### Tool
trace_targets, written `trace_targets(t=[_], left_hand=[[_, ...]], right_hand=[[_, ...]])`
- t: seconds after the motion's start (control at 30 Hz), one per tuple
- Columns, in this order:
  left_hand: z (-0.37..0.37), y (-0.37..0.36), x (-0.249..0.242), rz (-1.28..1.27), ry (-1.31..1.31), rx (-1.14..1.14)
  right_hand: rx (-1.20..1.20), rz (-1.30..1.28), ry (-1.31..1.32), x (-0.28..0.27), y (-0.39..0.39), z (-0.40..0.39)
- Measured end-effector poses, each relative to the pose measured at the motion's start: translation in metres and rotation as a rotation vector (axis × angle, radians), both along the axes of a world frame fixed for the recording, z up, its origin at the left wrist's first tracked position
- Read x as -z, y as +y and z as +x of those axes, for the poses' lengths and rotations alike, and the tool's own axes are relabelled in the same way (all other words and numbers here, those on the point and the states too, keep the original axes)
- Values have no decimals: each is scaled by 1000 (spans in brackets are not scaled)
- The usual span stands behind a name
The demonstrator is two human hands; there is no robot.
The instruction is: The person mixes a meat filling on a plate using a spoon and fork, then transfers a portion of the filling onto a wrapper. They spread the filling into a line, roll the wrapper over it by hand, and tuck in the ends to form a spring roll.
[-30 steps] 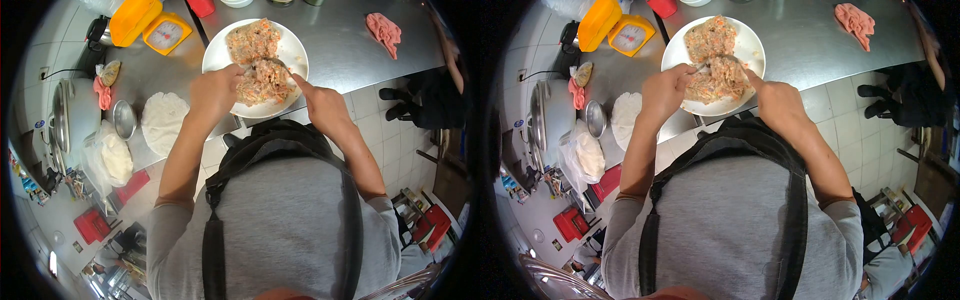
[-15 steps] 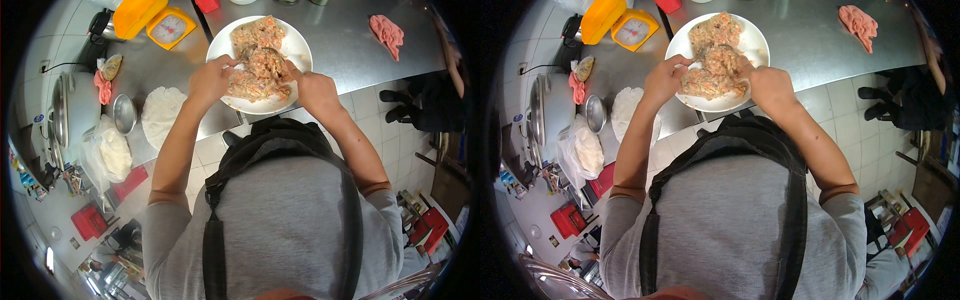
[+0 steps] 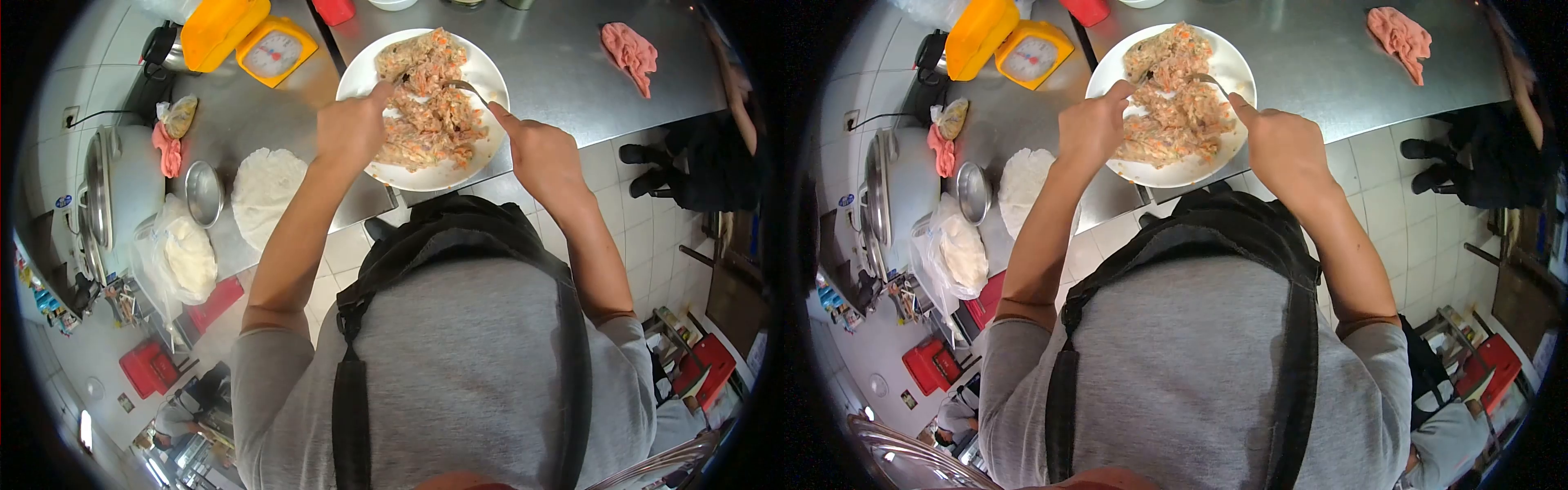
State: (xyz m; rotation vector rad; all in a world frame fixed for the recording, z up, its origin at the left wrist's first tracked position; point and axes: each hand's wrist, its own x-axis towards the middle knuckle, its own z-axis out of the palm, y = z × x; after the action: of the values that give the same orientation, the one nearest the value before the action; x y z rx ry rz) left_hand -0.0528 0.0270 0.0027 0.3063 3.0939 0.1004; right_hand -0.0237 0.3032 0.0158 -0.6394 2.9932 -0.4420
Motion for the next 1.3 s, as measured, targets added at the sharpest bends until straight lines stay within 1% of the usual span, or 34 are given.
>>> trace_targets(t=[0.03,0.07,0.1,0.13,0.17,0.2,0.27,0.3,0.37,0.43,0.47,0.53,0.6,0.67,0.73,0.77,0.8,0.83,0.87,0.93,0.97,1.0,1.07,1.1,1.17,1.2,1.27,1.3], left_hand=[[1,2,-2,76,-37,-65],[0,-1,-4,77,-36,-70],[-2,-5,-6,212,-99,-79],[-3,-7,-10,347,-160,-88],[-2,-4,-14,346,-155,-92],[2,5,-25,308,-181,-126],[11,10,-35,269,-210,-159],[14,10,-37,257,-168,-133],[19,8,-46,246,-124,-110],[24,-1,-59,116,-86,-170],[24,-10,-61,114,-86,-169],[24,-30,-66,178,-11,-253],[16,-45,-53,160,-24,-281],[5,-51,-30,144,-33,-312],[-1,-43,-15,451,-212,-242],[0,-39,-9,454,-211,-236],[5,-28,-10,372,-128,-203],[10,-17,-12,289,-47,-175],[14,-6,-15,288,-46,-177],[25,13,-21,-21,-33,-100],[33,18,-16,-36,117,1],[37,23,-14,-37,115,1],[46,32,-13,-40,264,126],[51,34,-12,-38,262,127],[62,38,-12,34,336,200],[68,40,-15,35,336,201],[78,44,-22,55,232,201],[80,45,-20,56,232,204]], right_hand=[[6,-29,40,4,0,0],[11,-57,81,5,-1,0],[4,-56,82,4,-2,0],[-14,-119,123,2,-5,-1],[-29,-184,165,1,-7,-2],[-32,-187,166,3,-9,-3],[-95,-108,116,10,-12,-2],[-94,-109,116,11,-11,0],[-42,21,43,12,-9,6],[-38,32,16,21,4,9],[-32,43,-5,24,11,9],[-16,25,7,17,17,10],[-2,9,21,4,20,10],[88,121,-50,-6,20,8],[56,99,-39,7,20,5],[22,78,-26,13,20,2],[25,82,-22,18,19,1],[0,27,-22,21,15,1],[-27,-28,-22,23,11,0],[-20,-25,-27,25,4,-4],[-9,-21,-30,26,2,-6],[-8,-22,-32,25,1,-6],[41,-6,-63,22,2,-6],[42,-5,-66,22,3,-6],[22,8,-38,22,7,-5],[23,8,-39,23,10,-5],[9,-57,-7,26,16,-3],[13,-56,-6,28,18,-2]])
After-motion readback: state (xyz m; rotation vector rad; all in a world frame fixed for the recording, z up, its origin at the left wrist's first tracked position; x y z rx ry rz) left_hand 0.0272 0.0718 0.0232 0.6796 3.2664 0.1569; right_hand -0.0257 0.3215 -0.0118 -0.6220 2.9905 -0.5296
